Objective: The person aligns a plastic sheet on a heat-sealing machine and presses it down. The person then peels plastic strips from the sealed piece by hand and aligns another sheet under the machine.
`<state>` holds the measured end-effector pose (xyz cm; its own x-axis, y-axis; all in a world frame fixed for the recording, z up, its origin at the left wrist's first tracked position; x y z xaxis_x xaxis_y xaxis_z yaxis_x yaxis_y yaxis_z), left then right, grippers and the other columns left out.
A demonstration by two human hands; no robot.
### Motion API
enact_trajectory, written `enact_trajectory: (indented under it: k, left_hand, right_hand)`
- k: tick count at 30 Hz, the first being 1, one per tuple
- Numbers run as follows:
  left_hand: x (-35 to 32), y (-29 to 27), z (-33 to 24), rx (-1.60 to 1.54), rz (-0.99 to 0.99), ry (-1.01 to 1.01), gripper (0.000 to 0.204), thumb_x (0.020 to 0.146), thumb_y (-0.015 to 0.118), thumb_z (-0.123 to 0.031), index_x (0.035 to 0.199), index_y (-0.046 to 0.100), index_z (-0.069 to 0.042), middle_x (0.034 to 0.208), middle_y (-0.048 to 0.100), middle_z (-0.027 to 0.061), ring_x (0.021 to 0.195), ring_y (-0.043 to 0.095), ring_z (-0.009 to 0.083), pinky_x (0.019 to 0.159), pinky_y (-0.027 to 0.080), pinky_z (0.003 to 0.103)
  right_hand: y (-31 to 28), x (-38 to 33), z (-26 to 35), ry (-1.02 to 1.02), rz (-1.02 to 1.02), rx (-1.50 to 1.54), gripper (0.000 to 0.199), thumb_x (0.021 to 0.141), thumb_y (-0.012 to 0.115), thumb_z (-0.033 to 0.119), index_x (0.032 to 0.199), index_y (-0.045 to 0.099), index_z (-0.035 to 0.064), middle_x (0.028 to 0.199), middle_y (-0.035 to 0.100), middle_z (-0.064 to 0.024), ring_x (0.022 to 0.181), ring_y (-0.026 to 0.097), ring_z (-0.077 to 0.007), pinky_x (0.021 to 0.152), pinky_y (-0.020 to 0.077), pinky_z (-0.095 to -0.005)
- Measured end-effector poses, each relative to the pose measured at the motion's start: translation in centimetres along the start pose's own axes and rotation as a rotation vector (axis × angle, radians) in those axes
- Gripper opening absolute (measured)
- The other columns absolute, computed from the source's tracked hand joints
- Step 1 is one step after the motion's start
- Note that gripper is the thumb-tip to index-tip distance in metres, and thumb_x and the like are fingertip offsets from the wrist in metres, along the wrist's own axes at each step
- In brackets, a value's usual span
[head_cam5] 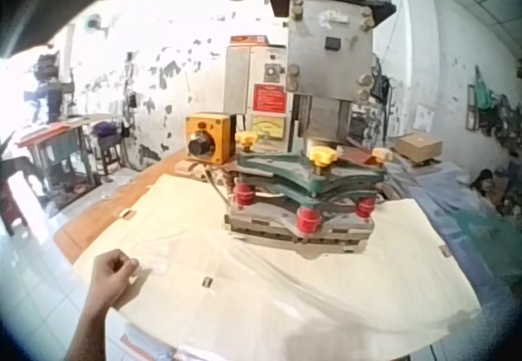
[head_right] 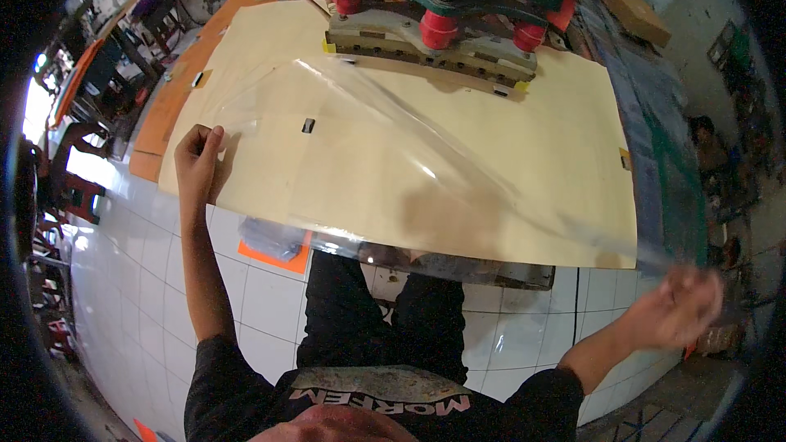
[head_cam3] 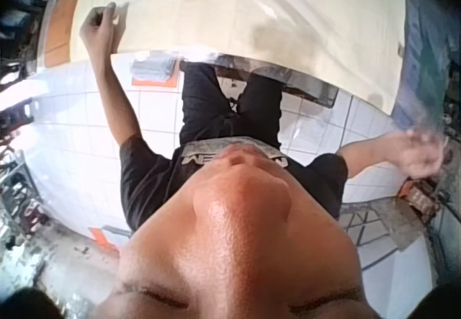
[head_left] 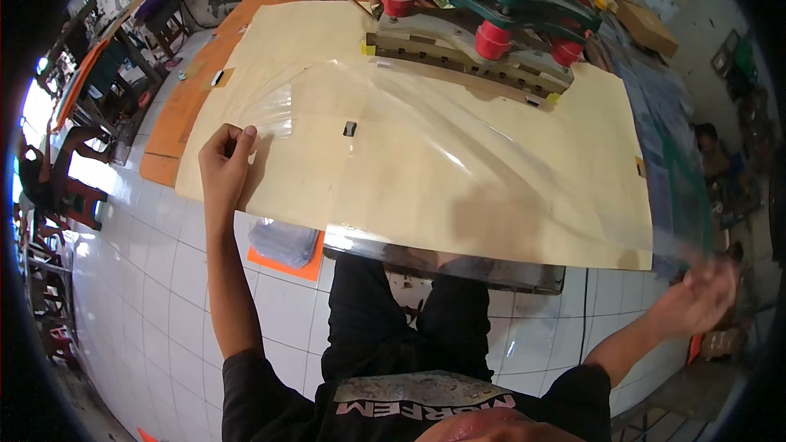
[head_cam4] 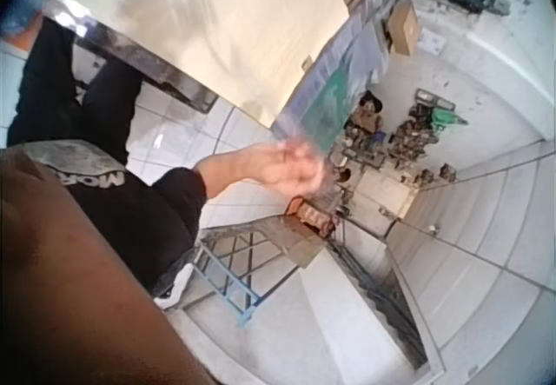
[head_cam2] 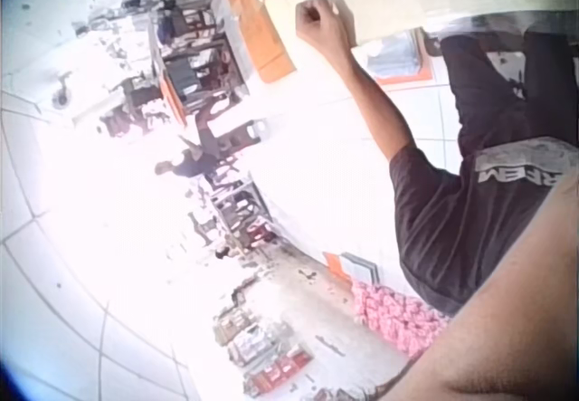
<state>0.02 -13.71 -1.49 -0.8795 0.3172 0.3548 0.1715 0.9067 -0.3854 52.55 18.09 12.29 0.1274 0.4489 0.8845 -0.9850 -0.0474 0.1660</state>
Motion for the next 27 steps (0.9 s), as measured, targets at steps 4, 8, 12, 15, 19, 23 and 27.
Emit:
enact_trajectory:
  k: [4, 8, 12, 15, 19, 23, 27]
  left_hand:
    - [0.2, 0.3, -0.1, -0.04, 0.0, 0.032, 0.031, 0.09, 0.066, -0.021, 0.072, 0.056, 0.001, 0.061, 0.048, -0.0035, 0.058, 0.039, 0.0031, 0.052, 0.031, 0.022]
    - [0.1, 0.1, 0.0, 0.011, 0.021, 0.041, 0.03, 0.09, 0.065, -0.021, 0.072, 0.056, 0.002, 0.061, 0.049, -0.0033, 0.057, 0.039, 0.003, 0.051, 0.031, 0.022]
    - [0.1, 0.6, 0.1, -0.011, 0.019, 0.042, 0.03, 0.089, 0.066, -0.021, 0.072, 0.056, 0.001, 0.06, 0.046, -0.0044, 0.056, 0.037, 0.0027, 0.05, 0.029, 0.023]
    - [0.1, -0.2, 0.4, 0.016, 0.013, 0.012, 0.029, 0.09, 0.066, -0.021, 0.072, 0.056, 0.0, 0.059, 0.044, -0.0051, 0.056, 0.036, 0.0024, 0.049, 0.028, 0.023]
    - [0.0, 0.5, -0.4, 0.007, 0.012, 0.01, 0.029, 0.089, 0.066, -0.021, 0.071, 0.056, 0.0, 0.059, 0.044, -0.0054, 0.056, 0.035, 0.0021, 0.049, 0.028, 0.023]
    - [0.0, 0.4, 0.3, -0.016, 0.006, 0.025, 0.028, 0.089, 0.066, -0.021, 0.073, 0.058, 0.001, 0.06, 0.047, -0.0042, 0.057, 0.039, 0.0025, 0.05, 0.03, 0.022]
    - [-0.2, 0.4, -0.1, 0.01, 0.029, 0.018, 0.027, 0.089, 0.066, -0.019, 0.073, 0.058, 0.002, 0.062, 0.051, -0.0027, 0.058, 0.042, 0.0033, 0.052, 0.033, 0.022]
  right_hand:
    - [-2.0, 1.8, -7.5, 0.445, 0.085, -0.466, 0.032, 0.095, 0.06, 0.018, 0.121, 0.058, 0.0001, 0.102, 0.064, -0.013, 0.083, 0.058, -0.0183, 0.07, 0.0453, -0.0319]
    - [2.1, 0.2, -10.5, 0.146, 0.417, -0.766, 0.043, 0.092, 0.063, 0.019, 0.13, 0.053, -0.0002, 0.119, 0.061, -0.0164, 0.111, 0.056, -0.0276, 0.097, 0.0414, -0.0364]
    - [9.0, -2.2, -9.4, 0.009, 0.846, -0.611, 0.05, 0.085, 0.067, 0.015, 0.129, 0.051, -0.0016, 0.127, 0.055, -0.0197, 0.119, 0.052, -0.0331, 0.103, 0.0377, -0.0386]
    - [14.5, -5.0, -10.2, 0.134, 1.233, -0.353, 0.049, 0.082, 0.069, 0.016, 0.125, 0.054, -0.0025, 0.124, 0.056, -0.0193, 0.117, 0.053, -0.0331, 0.101, 0.0395, -0.0363]
    - [18.8, -6.6, -11.2, 0.165, 1.241, -0.253, 0.053, 0.077, 0.074, 0.024, 0.12, 0.056, -0.0028, 0.115, 0.06, -0.0176, 0.109, 0.057, -0.0304, 0.095, 0.0438, -0.0364]
    - [21.8, -8.1, -11.3, 0.238, 1.351, -0.51, 0.066, 0.064, 0.082, 0.042, 0.112, 0.06, 0.0019, 0.098, 0.062, -0.0134, 0.091, 0.061, -0.0257, 0.079, 0.0475, -0.0357]
    - [22.9, -8.3, -12.1, 0.361, 1.484, -0.621, 0.067, 0.057, 0.084, 0.049, 0.105, 0.061, 0.008, 0.079, 0.063, -0.0099, 0.075, 0.061, -0.0252, 0.069, 0.0466, -0.0344]
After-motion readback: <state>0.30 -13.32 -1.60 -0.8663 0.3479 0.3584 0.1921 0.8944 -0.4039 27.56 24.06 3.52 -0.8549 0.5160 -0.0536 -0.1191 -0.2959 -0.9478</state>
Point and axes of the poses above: each hand's wrist, its own x-axis towards the middle knuckle, its own y-axis out of the palm, z = x × y, the point moved 4 cm from there along x, towards the middle knuckle
